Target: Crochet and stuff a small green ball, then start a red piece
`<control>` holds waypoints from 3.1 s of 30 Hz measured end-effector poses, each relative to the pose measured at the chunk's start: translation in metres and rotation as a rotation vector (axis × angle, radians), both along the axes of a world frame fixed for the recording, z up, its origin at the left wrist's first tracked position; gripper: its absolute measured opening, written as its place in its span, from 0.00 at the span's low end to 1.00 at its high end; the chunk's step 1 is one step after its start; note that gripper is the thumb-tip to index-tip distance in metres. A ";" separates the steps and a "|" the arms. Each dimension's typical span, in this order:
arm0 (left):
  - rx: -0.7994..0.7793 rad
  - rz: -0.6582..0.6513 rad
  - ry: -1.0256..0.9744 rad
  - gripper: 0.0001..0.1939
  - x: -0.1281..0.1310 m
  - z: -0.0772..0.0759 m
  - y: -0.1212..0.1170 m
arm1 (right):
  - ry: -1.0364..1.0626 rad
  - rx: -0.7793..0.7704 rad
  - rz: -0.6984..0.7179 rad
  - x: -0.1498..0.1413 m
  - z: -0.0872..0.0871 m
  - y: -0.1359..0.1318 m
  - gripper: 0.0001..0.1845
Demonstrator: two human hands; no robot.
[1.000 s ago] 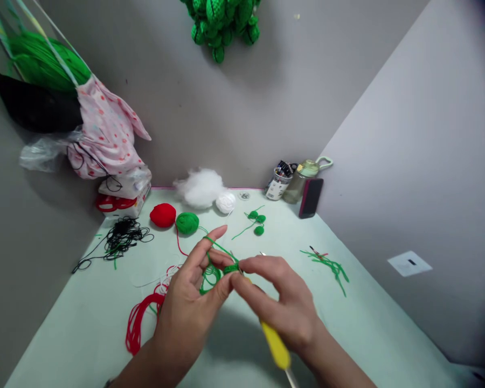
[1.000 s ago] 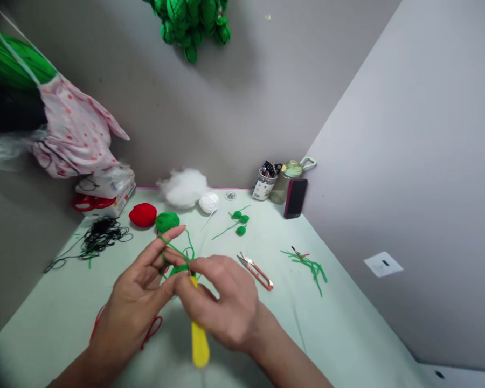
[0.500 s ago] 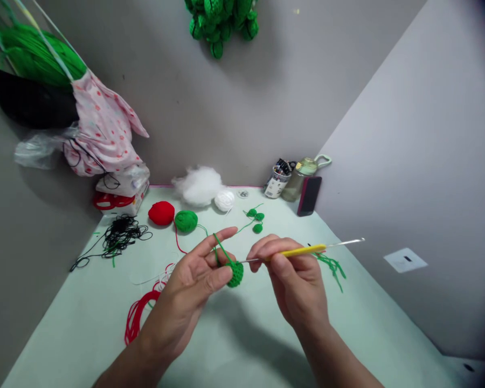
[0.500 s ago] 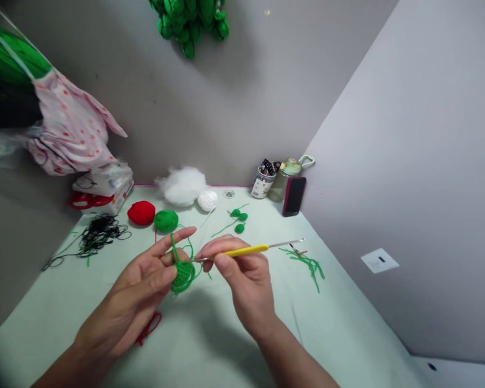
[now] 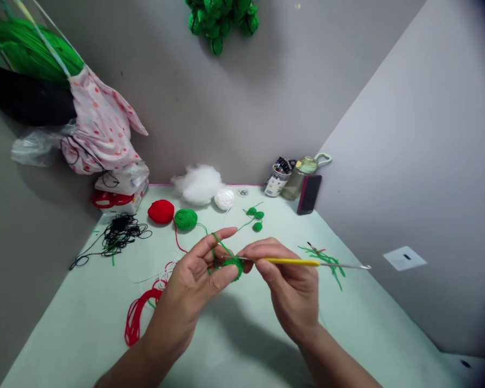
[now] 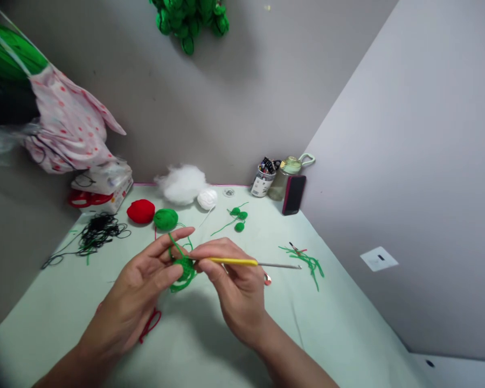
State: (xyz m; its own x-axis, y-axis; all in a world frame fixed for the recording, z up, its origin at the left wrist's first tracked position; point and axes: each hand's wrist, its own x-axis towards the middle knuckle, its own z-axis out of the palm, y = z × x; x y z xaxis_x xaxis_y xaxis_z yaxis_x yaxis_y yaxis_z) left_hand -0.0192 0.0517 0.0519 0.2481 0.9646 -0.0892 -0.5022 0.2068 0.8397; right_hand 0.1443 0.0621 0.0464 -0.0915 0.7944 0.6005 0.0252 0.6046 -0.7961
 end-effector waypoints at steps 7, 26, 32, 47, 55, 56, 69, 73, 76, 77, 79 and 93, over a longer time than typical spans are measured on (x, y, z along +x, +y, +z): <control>-0.118 -0.050 -0.143 0.27 0.002 -0.002 0.000 | -0.429 0.406 -0.152 0.004 -0.009 -0.007 0.22; 0.073 -0.088 0.068 0.21 -0.008 -0.001 0.003 | 0.192 -0.272 0.121 0.008 0.000 0.010 0.09; 0.091 -0.075 0.026 0.29 -0.006 -0.003 0.004 | 0.188 -0.276 0.171 0.008 -0.001 0.011 0.08; 0.114 0.018 0.123 0.26 -0.009 -0.001 0.005 | 0.251 -0.285 0.190 0.006 0.007 0.011 0.11; 0.115 0.013 0.188 0.25 -0.011 -0.003 0.002 | 0.149 -0.224 0.222 0.013 0.007 0.008 0.11; 0.114 0.017 0.201 0.25 -0.011 -0.003 0.003 | 0.115 -0.192 0.206 0.014 0.008 0.006 0.10; 0.166 0.110 0.339 0.22 -0.007 0.003 -0.003 | -0.199 0.158 0.117 0.015 0.012 0.001 0.12; 0.151 0.043 0.296 0.23 -0.013 0.003 0.000 | -0.009 0.034 0.105 0.013 0.012 0.001 0.11; 0.141 -0.003 0.232 0.26 -0.014 0.002 0.002 | 0.097 -0.069 0.166 0.011 0.009 0.003 0.10; 0.139 -0.014 0.210 0.27 -0.014 0.002 0.002 | 0.125 -0.099 0.193 0.011 0.008 0.004 0.10; 0.141 -0.033 0.174 0.30 -0.012 0.002 0.001 | 0.159 -0.141 0.231 0.011 0.006 0.006 0.10; 0.162 -0.036 0.266 0.30 -0.014 -0.001 0.001 | 0.238 -0.217 0.293 0.012 0.005 0.008 0.09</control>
State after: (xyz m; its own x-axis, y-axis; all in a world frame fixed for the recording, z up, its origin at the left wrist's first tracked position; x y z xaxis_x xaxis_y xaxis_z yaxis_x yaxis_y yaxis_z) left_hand -0.0327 0.0528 0.0504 0.2707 0.9627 -0.0015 -0.2557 0.0734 0.9640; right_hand 0.1561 0.0698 0.0511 -0.2116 0.8654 0.4543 -0.3222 0.3770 -0.8683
